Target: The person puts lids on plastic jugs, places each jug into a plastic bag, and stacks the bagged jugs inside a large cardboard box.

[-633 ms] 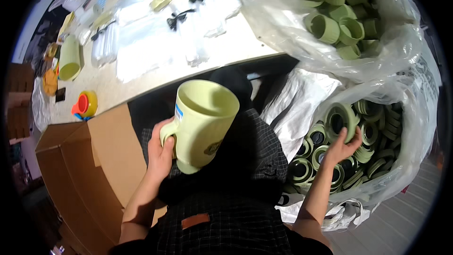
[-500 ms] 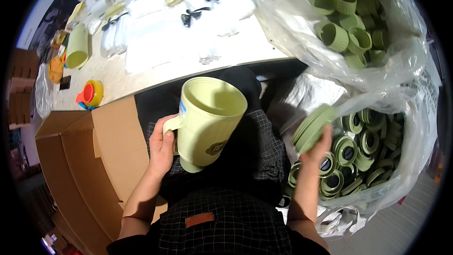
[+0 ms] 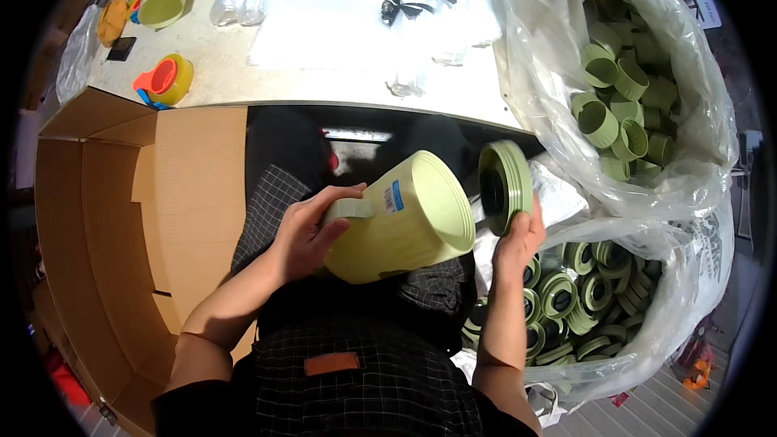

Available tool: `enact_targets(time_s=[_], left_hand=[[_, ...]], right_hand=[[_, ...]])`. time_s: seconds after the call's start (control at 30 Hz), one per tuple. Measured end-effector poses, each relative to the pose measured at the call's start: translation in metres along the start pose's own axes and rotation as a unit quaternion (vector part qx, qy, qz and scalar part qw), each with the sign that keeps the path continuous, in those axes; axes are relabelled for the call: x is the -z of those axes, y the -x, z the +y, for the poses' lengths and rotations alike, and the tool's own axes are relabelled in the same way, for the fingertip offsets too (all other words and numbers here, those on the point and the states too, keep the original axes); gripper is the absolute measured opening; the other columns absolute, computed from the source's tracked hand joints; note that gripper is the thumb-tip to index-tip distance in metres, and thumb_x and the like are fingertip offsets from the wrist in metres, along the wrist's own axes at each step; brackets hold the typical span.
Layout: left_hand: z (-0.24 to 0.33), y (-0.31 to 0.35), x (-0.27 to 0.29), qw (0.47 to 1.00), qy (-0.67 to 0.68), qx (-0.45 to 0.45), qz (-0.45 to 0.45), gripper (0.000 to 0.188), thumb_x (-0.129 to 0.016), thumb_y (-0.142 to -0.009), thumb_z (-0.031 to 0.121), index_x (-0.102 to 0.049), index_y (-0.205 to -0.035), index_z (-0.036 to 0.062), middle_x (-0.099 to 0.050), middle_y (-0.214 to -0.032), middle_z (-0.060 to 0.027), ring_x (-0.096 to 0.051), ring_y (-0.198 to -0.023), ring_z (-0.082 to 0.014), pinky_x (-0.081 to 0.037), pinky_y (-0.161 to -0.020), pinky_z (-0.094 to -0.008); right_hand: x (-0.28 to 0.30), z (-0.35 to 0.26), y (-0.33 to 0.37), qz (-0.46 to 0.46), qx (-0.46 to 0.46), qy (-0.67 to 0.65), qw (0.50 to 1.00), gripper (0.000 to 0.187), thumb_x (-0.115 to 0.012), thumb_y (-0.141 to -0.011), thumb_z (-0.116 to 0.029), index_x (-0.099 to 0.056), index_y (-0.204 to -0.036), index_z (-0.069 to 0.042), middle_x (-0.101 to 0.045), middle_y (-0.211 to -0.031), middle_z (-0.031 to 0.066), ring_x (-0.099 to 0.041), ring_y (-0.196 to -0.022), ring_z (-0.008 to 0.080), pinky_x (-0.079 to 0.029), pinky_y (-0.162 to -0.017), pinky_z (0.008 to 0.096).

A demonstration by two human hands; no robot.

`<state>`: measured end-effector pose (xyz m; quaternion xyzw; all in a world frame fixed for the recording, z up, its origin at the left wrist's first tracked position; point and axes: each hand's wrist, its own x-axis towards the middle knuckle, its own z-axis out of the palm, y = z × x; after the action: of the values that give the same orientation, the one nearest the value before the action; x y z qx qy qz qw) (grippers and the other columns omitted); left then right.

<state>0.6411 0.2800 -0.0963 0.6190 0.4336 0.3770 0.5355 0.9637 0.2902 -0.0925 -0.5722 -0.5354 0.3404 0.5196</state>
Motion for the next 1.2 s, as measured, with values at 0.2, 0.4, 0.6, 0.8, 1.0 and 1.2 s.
enact_targets(time_s=[0.2,0.4,0.6,0.8,1.0,1.2], left_hand=[[-0.005,0.004,0.010,0.998,0.027,0.053,-0.038,0.037,-0.060,-0.099,0.025,-0.058,-0.129,0.0024,-0.063,-0.135,-0.0175,-0.065,-0.119,-0.0299,-0.052,-0.099,-0.0378],[-0.014,0.006,0.013,0.995,0.072,0.051,-0.039,0.053,-0.057,-0.100,0.045,-0.057,-0.129,0.0018,-0.063,-0.134,-0.0175,-0.064,-0.118,-0.0261,-0.051,-0.100,-0.0379],[0.019,0.030,-0.018,0.988,-0.129,0.072,-0.031,0.053,-0.068,-0.093,0.032,-0.051,-0.134,0.0034,-0.054,-0.143,-0.0222,-0.065,-0.116,-0.0347,-0.054,-0.096,-0.0418],[-0.008,0.025,0.014,0.999,0.001,0.033,-0.029,0.056,-0.066,-0.092,0.019,-0.042,-0.140,0.0014,-0.053,-0.140,-0.0267,-0.068,-0.107,-0.0399,-0.058,-0.088,-0.0426],[0.033,0.035,-0.033,0.985,-0.173,0.004,0.023,0.053,-0.065,-0.089,0.008,-0.045,-0.137,0.0027,-0.043,-0.149,-0.0292,-0.063,-0.113,-0.0449,-0.055,-0.091,-0.0439],[0.015,0.029,-0.025,0.992,-0.117,-0.001,0.040,0.043,-0.064,-0.092,0.012,-0.051,-0.131,0.0006,-0.050,-0.145,-0.0248,-0.064,-0.113,-0.0409,-0.056,-0.091,-0.0413]], right_hand=[[-0.025,-0.050,-0.017,-0.270,0.261,0.152,0.914,0.064,-0.067,-0.087,-0.052,-0.066,-0.126,-0.001,-0.057,-0.088,0.0102,-0.052,-0.079,0.0276,-0.044,-0.071,0.0381],[-0.025,-0.048,0.000,-0.271,0.263,0.164,0.911,0.066,-0.061,-0.091,-0.055,-0.066,-0.126,0.001,-0.058,-0.087,0.0094,-0.050,-0.078,0.0264,-0.043,-0.071,0.0376],[-0.039,-0.062,0.000,-0.250,0.133,0.217,0.934,0.059,-0.058,-0.096,-0.047,-0.064,-0.127,0.004,-0.058,-0.088,0.0150,-0.053,-0.082,0.0308,-0.044,-0.075,0.0396],[-0.045,-0.090,-0.007,-0.313,0.179,0.216,0.907,0.057,-0.056,-0.096,-0.039,-0.059,-0.128,0.008,-0.054,-0.088,0.0211,-0.054,-0.084,0.0372,-0.044,-0.078,0.0441],[-0.053,-0.064,-0.027,-0.292,0.009,0.173,0.941,0.047,-0.057,-0.099,-0.030,-0.057,-0.129,0.006,-0.057,-0.095,0.0202,-0.055,-0.089,0.0379,-0.046,-0.083,0.0432],[-0.047,-0.075,-0.026,-0.356,0.022,0.208,0.911,0.069,-0.076,-0.079,-0.022,-0.052,-0.137,0.006,-0.055,-0.102,0.0186,-0.054,-0.097,0.0347,-0.044,-0.091,0.0400]])
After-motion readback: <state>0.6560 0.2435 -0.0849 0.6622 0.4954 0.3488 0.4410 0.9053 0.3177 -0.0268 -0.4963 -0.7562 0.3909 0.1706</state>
